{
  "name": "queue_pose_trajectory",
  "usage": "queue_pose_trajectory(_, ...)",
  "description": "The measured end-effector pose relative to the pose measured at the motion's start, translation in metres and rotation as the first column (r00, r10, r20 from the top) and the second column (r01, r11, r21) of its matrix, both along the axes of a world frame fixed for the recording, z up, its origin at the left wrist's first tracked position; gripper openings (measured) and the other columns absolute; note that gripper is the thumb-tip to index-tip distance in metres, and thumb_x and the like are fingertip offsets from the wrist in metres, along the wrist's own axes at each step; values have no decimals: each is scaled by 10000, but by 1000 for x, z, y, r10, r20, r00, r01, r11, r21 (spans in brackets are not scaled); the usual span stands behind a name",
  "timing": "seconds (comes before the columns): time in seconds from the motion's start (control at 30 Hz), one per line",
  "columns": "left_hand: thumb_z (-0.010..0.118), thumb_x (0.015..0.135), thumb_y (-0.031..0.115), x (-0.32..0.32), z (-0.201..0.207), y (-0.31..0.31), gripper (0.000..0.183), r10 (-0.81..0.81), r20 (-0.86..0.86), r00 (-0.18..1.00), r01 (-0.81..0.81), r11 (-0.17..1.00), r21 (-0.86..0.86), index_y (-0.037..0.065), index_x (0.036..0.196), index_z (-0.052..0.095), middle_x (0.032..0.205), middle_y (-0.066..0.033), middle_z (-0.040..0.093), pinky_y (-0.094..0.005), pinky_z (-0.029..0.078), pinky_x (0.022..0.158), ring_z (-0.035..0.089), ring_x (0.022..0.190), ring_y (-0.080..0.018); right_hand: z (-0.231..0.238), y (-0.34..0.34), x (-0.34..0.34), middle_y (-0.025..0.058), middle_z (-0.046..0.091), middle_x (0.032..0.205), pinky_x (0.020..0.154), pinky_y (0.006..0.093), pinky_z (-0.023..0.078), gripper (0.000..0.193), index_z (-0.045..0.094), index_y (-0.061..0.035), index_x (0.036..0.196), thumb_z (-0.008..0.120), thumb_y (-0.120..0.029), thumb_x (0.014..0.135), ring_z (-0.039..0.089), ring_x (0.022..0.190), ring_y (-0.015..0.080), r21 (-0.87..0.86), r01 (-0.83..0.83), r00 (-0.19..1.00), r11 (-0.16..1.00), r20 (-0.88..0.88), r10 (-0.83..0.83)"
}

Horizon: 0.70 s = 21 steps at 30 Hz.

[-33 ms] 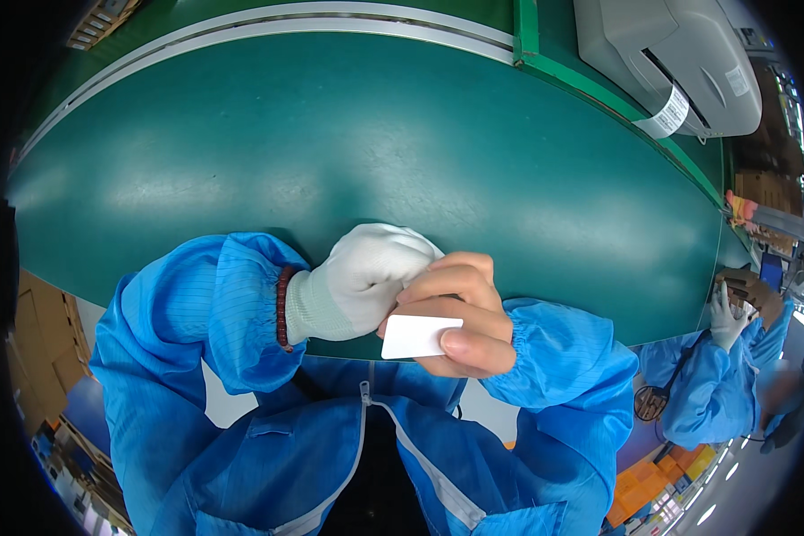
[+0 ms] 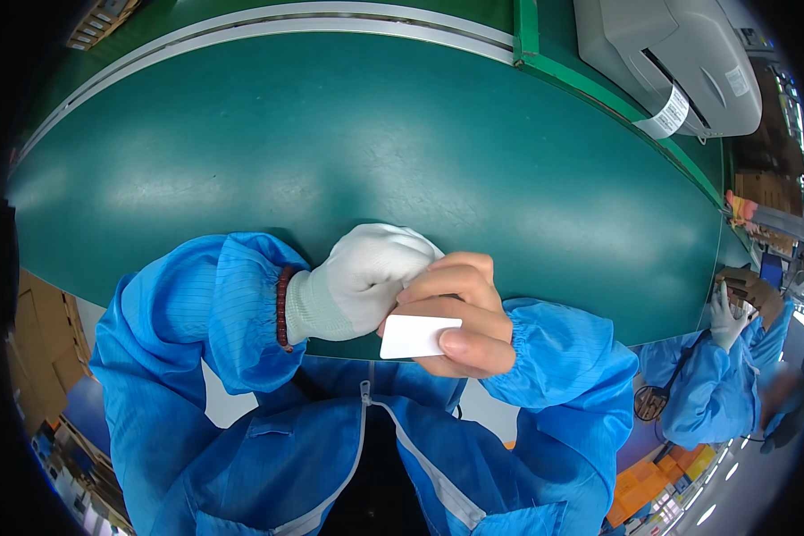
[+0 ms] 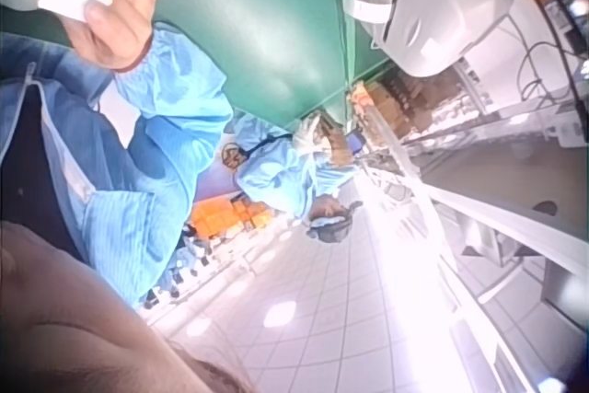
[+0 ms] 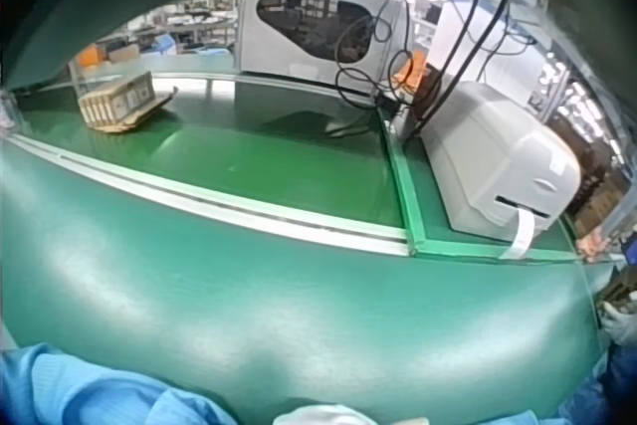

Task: The person puts on white gloves and then repeatedly picks up small cardboard boxes containing hard drives. They tear off labels from a printer and apply them to the boxes, stacking the labeled boxes on the table. The process is repeated for multiple units throughout the clip.

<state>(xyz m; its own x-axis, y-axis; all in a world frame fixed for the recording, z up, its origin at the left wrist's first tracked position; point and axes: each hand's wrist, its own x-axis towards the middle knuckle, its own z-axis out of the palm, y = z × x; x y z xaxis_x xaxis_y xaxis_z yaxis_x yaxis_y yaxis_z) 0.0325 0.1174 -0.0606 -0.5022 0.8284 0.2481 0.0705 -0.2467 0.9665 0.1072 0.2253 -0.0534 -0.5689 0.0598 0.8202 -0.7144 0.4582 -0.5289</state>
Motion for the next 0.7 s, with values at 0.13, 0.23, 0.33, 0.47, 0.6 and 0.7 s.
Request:
queue_pose_trajectory(0.13, 491, 623, 10, 0, 0, 0, 51, -2, -14, 1000, 2, 1000, -3, 39, 628, 533, 622, -134, 538, -408, 424, 537, 524, 588, -333, 8, 8, 4, 18, 604, 648, 637, 347, 352, 816, 209, -153, 1267, 736, -28, 657, 562, 693, 206, 134, -73, 990, 988, 133, 55)
queue_pose_trajectory(0.23, 496, 631, 28, 0, -1, 1, 36, -9, -5, 1000, 9, 1000, 13, 41, 627, 529, 625, -132, 538, -408, 428, 542, 525, 595, -334, 3, 0, -3, 46, 615, 674, 602, 335, 371, 609, 349, -103, 1187, 709, -72, 696, 587, 674, 216, 21, -41, 999, 999, 15, 41)
queue_pose_trajectory(0.33, 496, 636, 39, 2, -3, 1, 37, 3, 1, 1000, -3, 1000, 24, 42, 631, 533, 633, -131, 543, -405, 433, 547, 528, 601, -332, 4, 3, -1, 46, 617, 684, 598, 334, 369, 653, 343, -103, 1202, 723, -67, 673, 590, 678, 218, 44, -46, 998, 998, 32, 45)
queue_pose_trajectory(0.47, 496, 636, 37, 2, -3, 2, 40, 3, -11, 1000, -3, 1000, 20, 40, 636, 536, 636, -131, 546, -403, 437, 549, 529, 598, -332, 4, 5, 0, 54, 613, 683, 600, 338, 371, 701, 342, -100, 1205, 744, -56, 632, 594, 682, 223, 51, -40, 998, 998, 45, 37)
queue_pose_trajectory(0.6, 498, 631, 35, 1, -1, 3, 38, 5, -17, 1000, -5, 1000, 5, 41, 635, 536, 634, -135, 544, -402, 437, 547, 527, 600, -339, 4, 8, 1, 61, 606, 679, 600, 344, 376, 725, 339, -92, 1205, 750, -37, 610, 596, 680, 227, 73, -56, 997, 996, 58, 51)
queue_pose_trajectory(0.7, 494, 641, 21, 0, -4, 5, 44, -17, -6, 1000, 17, 1000, 11, 35, 640, 536, 616, -128, 533, -376, 429, 530, 525, 572, -304, 2, 7, 3, 63, 618, 690, 651, 371, 395, 721, 334, -94, 1210, 742, -18, 620, 600, 692, 232, 55, -27, 998, 998, 65, 23)
